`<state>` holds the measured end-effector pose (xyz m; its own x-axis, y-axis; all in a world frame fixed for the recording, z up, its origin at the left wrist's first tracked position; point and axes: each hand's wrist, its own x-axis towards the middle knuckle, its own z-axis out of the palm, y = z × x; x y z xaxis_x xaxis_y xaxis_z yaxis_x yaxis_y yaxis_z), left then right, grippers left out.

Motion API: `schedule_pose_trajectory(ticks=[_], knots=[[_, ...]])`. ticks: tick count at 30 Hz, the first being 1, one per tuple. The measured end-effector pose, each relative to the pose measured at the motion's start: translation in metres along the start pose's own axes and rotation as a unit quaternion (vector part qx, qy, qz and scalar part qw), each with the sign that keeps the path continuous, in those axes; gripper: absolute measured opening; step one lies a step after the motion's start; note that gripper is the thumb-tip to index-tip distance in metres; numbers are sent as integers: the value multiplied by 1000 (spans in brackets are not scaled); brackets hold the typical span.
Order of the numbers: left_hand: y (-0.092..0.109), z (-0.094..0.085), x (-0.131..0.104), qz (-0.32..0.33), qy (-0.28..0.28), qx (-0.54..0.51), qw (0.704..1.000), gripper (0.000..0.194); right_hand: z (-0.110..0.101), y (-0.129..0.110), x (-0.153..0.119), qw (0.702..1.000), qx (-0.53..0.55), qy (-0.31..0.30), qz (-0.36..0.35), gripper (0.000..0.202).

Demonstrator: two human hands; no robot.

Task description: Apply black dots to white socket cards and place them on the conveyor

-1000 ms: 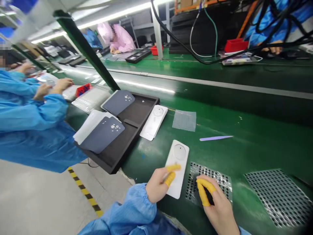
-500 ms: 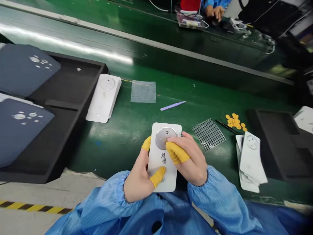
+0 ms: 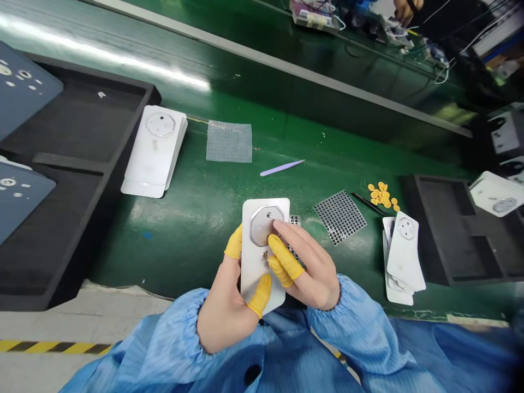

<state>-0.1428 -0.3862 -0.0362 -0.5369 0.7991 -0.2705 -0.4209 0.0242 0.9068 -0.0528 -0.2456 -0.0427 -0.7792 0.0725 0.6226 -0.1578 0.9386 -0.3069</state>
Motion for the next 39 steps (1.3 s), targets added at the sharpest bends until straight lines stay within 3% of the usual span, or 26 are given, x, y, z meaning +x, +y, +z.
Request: schedule_pose_trajectory(ticks=[6, 13, 16, 18, 21, 23, 25, 30, 35, 39], knots=[[-3, -3, -1, 22, 12, 95, 995, 94, -1, 0, 6, 1000, 12, -24, 7, 33], [-3, -1, 3, 0, 32, 99, 995, 97, 11, -3, -7, 993, 68, -66, 70, 46], [-5, 0, 6, -1, 12, 75, 997, 91, 16, 2, -15, 989, 115, -35, 83, 47], [-4, -2, 9, -13, -9, 29, 999, 82, 19, 4, -18, 981, 146, -3, 127, 47], [-1, -7, 13, -50, -31, -49, 997, 70, 24, 1, -19, 945, 202, 68, 249, 55], [4, -9, 17, -75, -32, -65, 995, 59, 28, -6, -18, 915, 264, 95, 291, 60], [8, -11, 20, -90, -5, -49, 995, 46, 32, -12, -17, 900, 312, 87, 293, 59], [15, -10, 25, -71, 100, 23, 992, 25, 32, -22, -17, 894, 319, 98, 297, 51], [20, -10, 22, -55, 123, 40, 990, 21, 25, -22, -15, 906, 304, 116, 271, 57], [27, -11, 20, -54, 84, 42, 994, 18, 23, -22, -14, 901, 329, 108, 263, 61]])
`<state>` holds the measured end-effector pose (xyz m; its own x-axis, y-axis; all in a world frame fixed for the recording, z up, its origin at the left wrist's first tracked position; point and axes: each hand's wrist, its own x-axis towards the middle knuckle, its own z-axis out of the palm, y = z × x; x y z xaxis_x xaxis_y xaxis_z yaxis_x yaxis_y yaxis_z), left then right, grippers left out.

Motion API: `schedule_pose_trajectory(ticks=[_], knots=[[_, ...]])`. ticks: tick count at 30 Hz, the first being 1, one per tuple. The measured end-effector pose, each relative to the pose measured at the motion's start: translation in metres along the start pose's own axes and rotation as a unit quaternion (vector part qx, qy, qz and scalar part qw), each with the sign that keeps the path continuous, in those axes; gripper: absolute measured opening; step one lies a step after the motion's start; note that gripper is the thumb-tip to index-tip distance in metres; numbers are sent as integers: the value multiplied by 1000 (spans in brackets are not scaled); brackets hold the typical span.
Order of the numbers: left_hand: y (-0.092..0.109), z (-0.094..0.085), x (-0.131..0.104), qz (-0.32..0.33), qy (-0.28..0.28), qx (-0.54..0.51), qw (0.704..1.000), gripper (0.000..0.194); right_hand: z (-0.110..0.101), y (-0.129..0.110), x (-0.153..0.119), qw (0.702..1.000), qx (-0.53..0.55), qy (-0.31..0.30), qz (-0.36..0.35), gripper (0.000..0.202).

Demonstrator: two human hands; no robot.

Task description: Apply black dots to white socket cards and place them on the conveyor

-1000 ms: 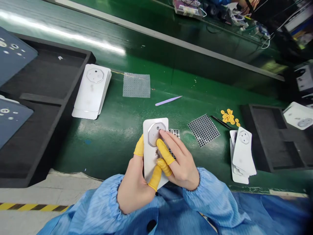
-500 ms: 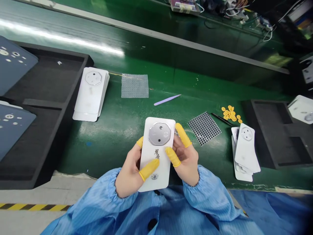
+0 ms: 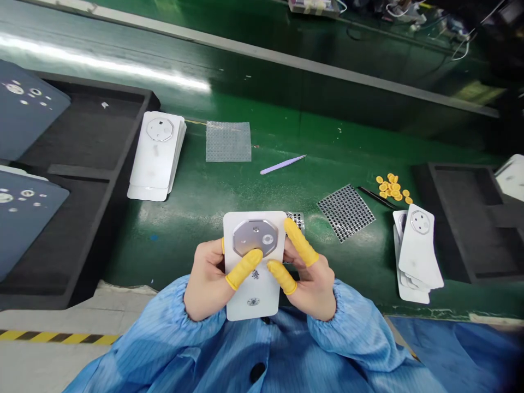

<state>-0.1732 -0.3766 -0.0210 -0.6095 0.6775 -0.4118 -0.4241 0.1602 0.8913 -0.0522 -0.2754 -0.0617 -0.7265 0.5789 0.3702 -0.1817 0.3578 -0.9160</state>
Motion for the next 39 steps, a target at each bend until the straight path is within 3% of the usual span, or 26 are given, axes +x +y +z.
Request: schedule_pose_trajectory(ticks=[7, 13, 16, 26, 30, 33, 35, 36, 39], knots=[[-10, -2, -2, 28, 7, -45, 999, 16, 4, 2, -3, 1000, 15, -4, -6, 63], [-18, -7, 8, -12, -34, -55, 998, 14, 10, 9, -1, 993, 81, 24, 80, 47], [-15, -9, 11, -24, -63, -77, 995, 14, 13, 10, 1, 987, 116, 14, 108, 50], [-27, -10, 16, 49, 32, -22, 998, 15, 18, 14, 0, 986, 111, 8, 128, 46], [-28, -9, 17, 34, 38, -36, 998, 20, 23, 13, 2, 986, 102, 12, 131, 52], [-23, -14, 23, -21, 1, -30, 999, 25, 18, 12, 9, 986, 110, -20, 120, 56], [-19, -24, 29, -29, 5, -18, 999, 31, 8, 14, 13, 995, 44, -31, 79, 51], [-17, -32, 31, -8, 33, -8, 999, 40, 2, 17, 15, 998, -17, -33, 47, 48], [-16, -62, 35, 111, 150, 74, 980, 88, -12, 34, 12, 976, -203, -68, -40, 39]])
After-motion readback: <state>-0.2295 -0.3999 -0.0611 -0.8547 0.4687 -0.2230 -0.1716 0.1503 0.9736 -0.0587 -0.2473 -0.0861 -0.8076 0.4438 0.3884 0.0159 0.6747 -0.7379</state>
